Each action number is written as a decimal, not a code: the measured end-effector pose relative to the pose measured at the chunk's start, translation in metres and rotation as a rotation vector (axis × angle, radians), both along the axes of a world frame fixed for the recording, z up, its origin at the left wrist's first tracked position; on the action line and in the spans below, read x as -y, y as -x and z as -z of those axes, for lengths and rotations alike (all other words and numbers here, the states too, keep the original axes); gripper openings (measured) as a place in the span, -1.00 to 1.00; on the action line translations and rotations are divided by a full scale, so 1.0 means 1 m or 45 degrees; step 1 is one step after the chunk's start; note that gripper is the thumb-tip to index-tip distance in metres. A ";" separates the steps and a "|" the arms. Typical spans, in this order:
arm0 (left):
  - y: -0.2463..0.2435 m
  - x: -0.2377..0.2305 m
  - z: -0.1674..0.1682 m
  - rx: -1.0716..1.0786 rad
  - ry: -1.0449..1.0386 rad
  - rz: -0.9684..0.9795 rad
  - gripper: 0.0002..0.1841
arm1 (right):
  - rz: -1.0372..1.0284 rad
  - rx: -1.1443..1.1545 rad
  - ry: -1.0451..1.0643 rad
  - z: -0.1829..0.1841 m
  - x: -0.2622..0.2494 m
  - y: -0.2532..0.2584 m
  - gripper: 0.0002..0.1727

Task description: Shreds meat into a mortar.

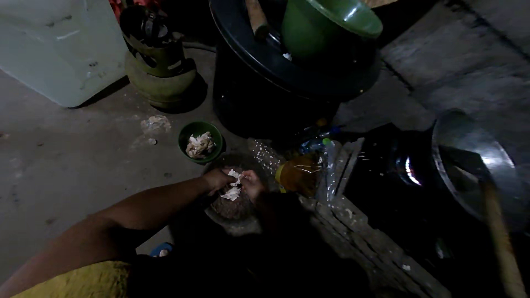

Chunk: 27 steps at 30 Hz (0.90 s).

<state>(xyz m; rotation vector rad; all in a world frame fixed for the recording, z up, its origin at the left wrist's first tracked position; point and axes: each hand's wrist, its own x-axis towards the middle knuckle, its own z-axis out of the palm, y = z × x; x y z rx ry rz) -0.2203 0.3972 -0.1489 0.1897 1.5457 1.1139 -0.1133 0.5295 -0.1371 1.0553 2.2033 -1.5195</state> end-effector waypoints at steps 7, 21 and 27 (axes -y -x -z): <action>0.001 -0.001 -0.003 -0.126 0.090 0.045 -0.65 | -0.017 -0.012 -0.060 0.006 -0.001 0.004 -0.60; 0.008 0.001 -0.012 -0.283 0.100 0.200 -0.70 | -0.120 0.048 0.061 0.001 -0.012 -0.001 -0.54; 0.009 -0.002 -0.004 -0.421 0.135 0.276 -0.68 | -0.233 0.059 -0.010 -0.004 -0.008 0.003 -0.55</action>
